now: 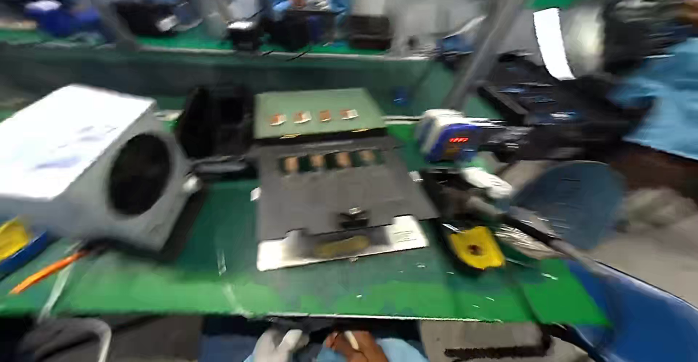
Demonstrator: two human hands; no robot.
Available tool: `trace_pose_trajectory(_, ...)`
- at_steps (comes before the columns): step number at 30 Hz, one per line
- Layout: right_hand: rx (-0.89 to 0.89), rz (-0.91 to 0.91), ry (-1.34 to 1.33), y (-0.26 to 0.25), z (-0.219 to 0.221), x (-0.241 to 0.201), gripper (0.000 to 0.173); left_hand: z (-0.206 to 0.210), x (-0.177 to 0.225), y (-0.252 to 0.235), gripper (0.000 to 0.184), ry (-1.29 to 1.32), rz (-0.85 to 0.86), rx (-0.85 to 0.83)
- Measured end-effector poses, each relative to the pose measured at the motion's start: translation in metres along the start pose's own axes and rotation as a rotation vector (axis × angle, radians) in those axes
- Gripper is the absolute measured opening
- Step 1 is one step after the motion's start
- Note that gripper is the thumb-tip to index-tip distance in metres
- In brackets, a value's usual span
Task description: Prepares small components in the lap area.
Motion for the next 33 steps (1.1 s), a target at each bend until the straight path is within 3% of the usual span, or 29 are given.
trace_pose_trajectory(3,-0.006,-0.059,0.295,-0.013,0.007,0.005,0.040,-0.001,-0.001,-0.003,0.030,0.053,-0.044,0.039)
trace_pose_trajectory(7,-0.073,-0.092,0.474,-0.019,0.019,0.016,0.057,-0.003,-0.015,-0.008,0.027,0.074,-0.051,0.027)
trace_pose_trajectory(15,-0.079,-0.198,0.436,-0.020,0.026,0.011,0.046,0.000,-0.018,-0.009,0.025,0.040,-0.089,0.010)
trace_pose_trajectory(27,-0.050,-0.240,0.489,-0.020,0.026,0.010,0.043,0.001,-0.008,-0.006,0.015,-0.086,-0.169,0.008)
trace_pose_trajectory(33,-0.021,-0.297,0.489,-0.020,0.025,0.008,0.038,-0.001,-0.005,-0.004,0.019,-0.145,-0.213,0.016)
Point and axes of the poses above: each hand's wrist, its own y-axis away from the middle knuckle, its own z-axis out of the palm, x = y × z, the point moved 10 cm from there along -y, towards the middle knuckle, and after that the axes turned 10 degrees about -y, right-handed, at the moved point
